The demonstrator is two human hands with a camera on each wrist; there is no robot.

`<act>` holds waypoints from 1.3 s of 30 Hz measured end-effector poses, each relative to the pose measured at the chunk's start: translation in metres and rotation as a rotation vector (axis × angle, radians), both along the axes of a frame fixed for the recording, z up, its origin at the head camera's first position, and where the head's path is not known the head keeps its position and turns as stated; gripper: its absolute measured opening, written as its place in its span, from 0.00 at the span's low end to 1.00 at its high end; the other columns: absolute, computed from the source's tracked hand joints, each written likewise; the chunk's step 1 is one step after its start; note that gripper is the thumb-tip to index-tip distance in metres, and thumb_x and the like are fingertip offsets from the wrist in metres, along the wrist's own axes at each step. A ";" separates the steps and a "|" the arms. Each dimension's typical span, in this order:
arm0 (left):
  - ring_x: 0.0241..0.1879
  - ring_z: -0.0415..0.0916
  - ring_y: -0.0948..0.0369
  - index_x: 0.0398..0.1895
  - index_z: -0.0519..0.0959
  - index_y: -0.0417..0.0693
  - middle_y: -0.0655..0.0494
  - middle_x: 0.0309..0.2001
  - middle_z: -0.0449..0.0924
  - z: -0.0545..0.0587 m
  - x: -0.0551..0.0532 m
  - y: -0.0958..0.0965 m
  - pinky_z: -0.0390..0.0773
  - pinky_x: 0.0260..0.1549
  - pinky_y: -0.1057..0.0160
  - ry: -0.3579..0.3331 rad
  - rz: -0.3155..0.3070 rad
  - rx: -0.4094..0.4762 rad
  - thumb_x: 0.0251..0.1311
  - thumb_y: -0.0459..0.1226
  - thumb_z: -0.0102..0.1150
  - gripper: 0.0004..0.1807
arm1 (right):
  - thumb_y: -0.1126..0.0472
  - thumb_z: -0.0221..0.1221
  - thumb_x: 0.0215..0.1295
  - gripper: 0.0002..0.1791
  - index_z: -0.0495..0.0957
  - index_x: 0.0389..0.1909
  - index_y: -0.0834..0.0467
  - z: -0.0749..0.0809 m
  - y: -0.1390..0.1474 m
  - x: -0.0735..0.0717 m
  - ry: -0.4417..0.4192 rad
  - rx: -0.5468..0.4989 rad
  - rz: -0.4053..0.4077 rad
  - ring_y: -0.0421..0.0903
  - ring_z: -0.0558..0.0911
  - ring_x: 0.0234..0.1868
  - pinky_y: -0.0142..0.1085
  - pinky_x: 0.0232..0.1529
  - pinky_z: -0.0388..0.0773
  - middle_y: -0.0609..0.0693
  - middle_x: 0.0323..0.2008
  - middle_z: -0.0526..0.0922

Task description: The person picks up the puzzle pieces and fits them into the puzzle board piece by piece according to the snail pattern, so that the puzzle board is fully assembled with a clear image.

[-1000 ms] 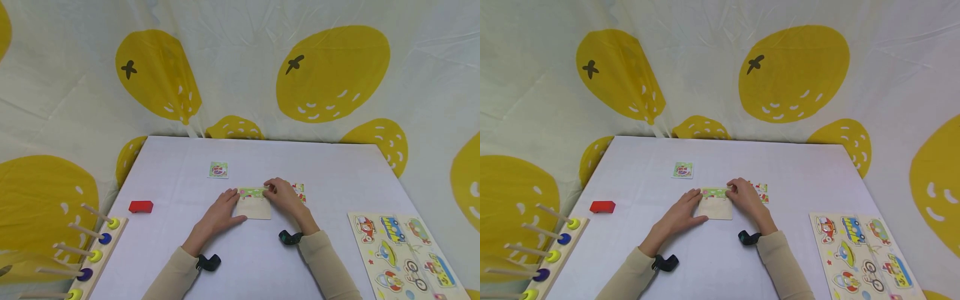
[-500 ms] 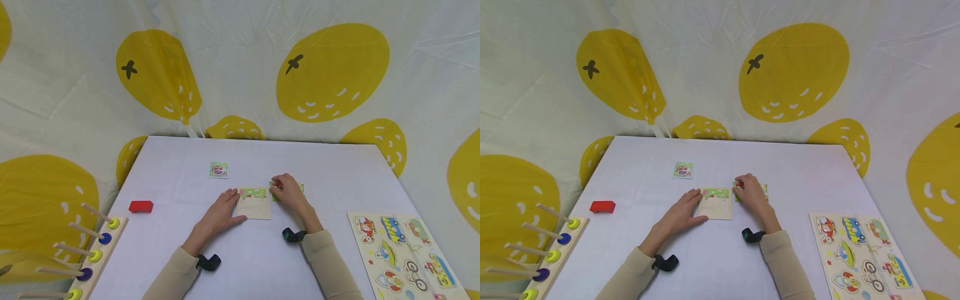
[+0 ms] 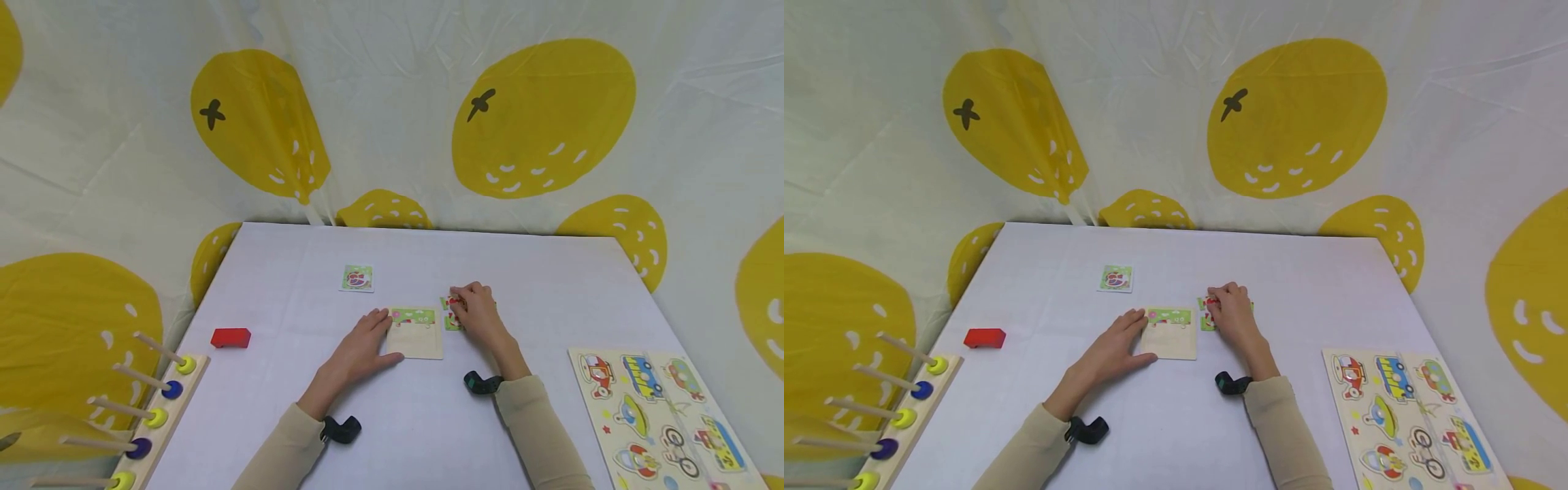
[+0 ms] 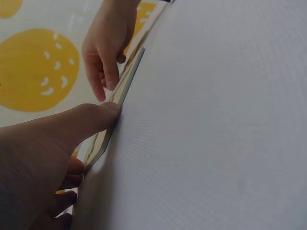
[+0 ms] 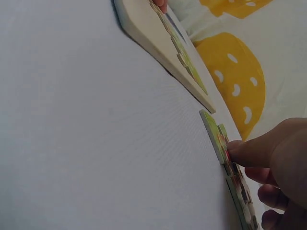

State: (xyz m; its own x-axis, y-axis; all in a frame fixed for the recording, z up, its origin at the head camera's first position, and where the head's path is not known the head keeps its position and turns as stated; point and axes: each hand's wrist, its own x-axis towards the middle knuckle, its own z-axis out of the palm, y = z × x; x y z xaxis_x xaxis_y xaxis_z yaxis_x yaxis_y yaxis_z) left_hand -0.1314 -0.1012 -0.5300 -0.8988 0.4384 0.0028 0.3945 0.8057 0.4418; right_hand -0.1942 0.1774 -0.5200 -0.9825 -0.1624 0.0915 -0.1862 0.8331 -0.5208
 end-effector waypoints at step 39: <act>0.78 0.55 0.49 0.72 0.66 0.38 0.46 0.76 0.62 0.002 0.001 -0.001 0.56 0.78 0.51 0.009 -0.001 0.020 0.59 0.57 0.66 0.46 | 0.59 0.61 0.70 0.11 0.80 0.48 0.61 0.009 -0.006 -0.001 -0.037 -0.175 -0.008 0.48 0.76 0.36 0.35 0.37 0.73 0.54 0.36 0.83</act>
